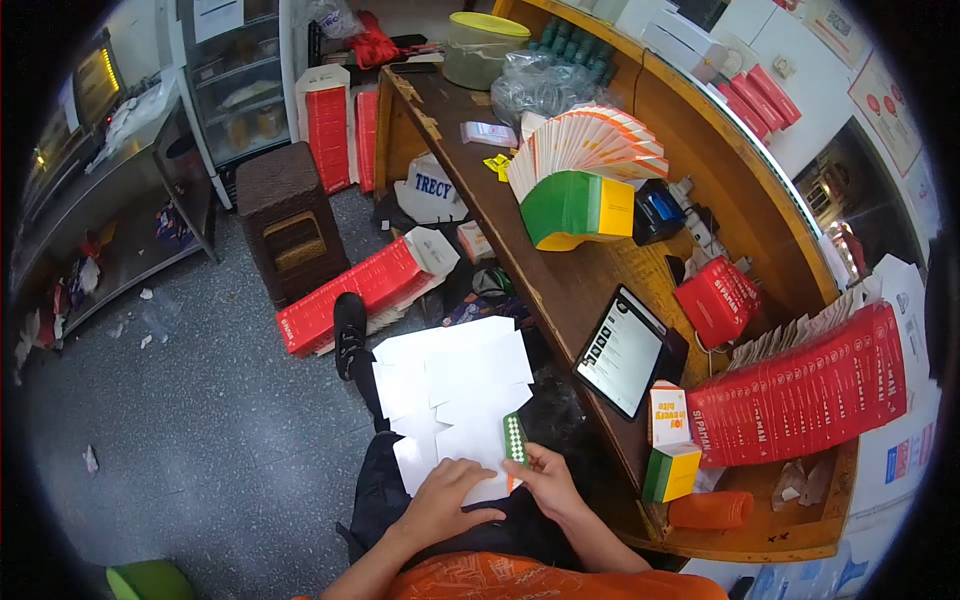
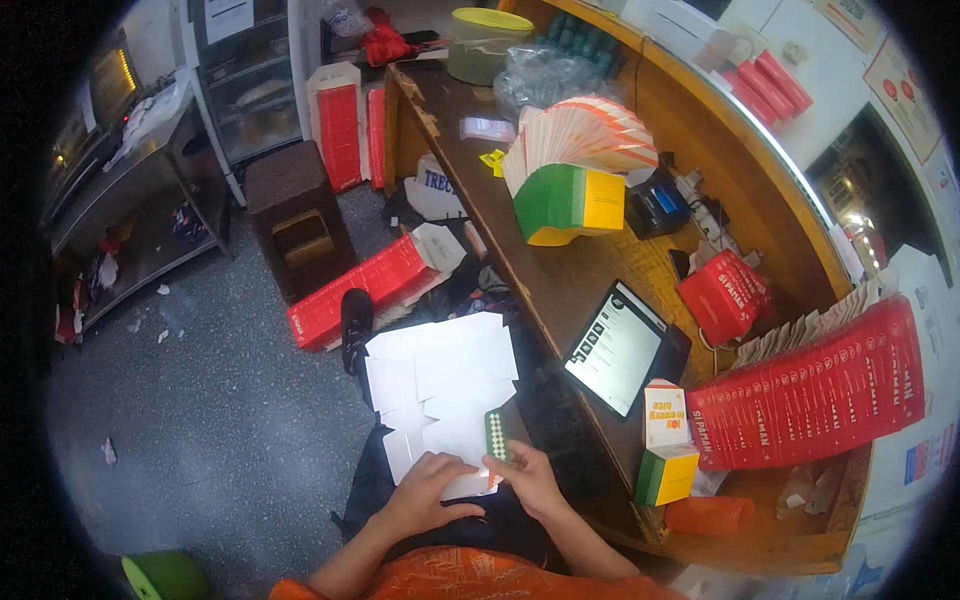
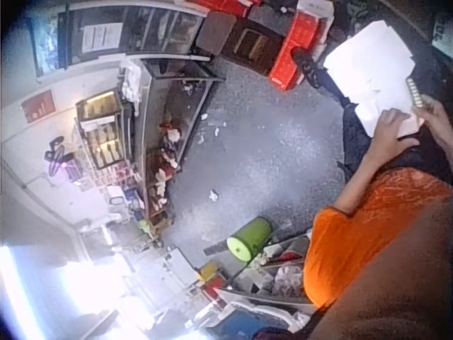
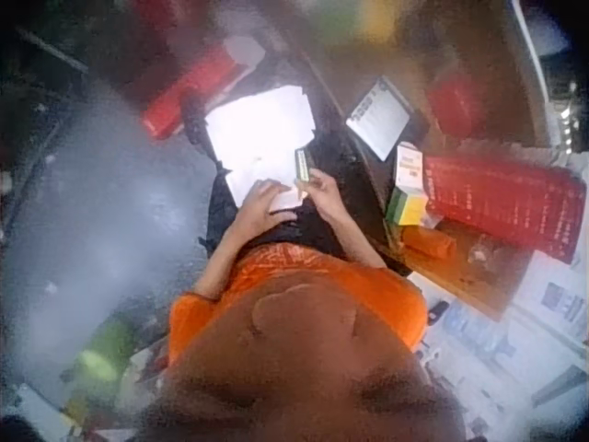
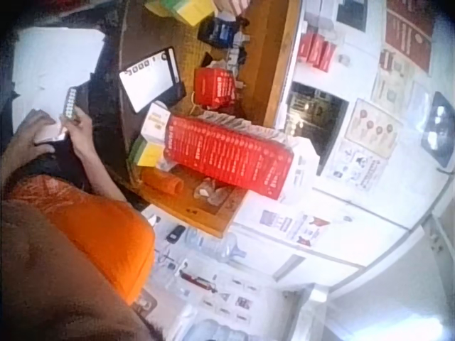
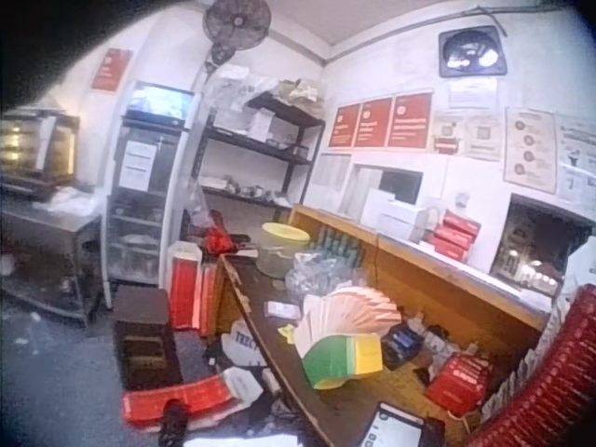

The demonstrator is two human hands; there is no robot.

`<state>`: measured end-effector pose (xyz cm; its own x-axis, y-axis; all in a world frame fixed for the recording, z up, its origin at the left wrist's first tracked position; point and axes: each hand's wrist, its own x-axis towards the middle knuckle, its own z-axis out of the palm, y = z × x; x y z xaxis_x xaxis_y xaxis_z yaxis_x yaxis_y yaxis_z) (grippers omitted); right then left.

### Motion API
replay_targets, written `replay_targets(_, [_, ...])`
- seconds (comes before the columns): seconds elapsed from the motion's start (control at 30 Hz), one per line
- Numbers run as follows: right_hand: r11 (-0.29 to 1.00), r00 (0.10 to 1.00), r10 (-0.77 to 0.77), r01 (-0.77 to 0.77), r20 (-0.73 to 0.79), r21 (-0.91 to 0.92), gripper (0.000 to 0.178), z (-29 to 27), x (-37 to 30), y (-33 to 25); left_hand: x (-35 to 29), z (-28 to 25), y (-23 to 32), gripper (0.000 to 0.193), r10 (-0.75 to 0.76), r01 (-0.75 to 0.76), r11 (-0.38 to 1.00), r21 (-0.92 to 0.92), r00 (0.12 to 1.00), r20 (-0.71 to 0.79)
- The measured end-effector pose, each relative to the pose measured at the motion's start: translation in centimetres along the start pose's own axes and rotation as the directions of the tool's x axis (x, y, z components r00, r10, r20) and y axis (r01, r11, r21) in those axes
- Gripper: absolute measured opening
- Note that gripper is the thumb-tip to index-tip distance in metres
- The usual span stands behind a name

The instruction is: The person sits on the floor and assembles flat white cardboard boxes by folding the flaps and applying adhesive strips to seal the edges. The person handles the boxes one at a time, folding them into a rectangular shape and securing them with stickers.

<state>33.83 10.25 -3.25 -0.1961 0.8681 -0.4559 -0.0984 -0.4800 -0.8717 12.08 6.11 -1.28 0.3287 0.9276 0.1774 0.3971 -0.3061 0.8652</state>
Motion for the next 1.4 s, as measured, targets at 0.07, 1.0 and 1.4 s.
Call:
replay_targets(0.07, [0.992, 0.999, -0.047, 0.048, 0.016, -0.116, 0.009, -0.8, 0.2, 1.6, -0.1, 0.1, -0.3, 0.043, -0.001, -0.001, 0.999, 0.033, 0.999, 0.041])
replay_targets(1.0, [0.324, 0.421, -0.852, 0.891, 0.312, -0.317, 0.025, 11.0, -3.0, -12.1, -0.8, -7.1, 8.2, 0.032, 0.341, -0.030, 0.842, 0.539, 0.803, -0.488])
replay_targets(1.4, [0.747, 0.697, -0.650, 0.660, 0.304, 0.084, 0.009, 11.5, -3.4, -10.8, 0.5, -9.3, 9.5, 0.019, 0.112, -0.039, 0.991, 0.128, 0.764, -0.636])
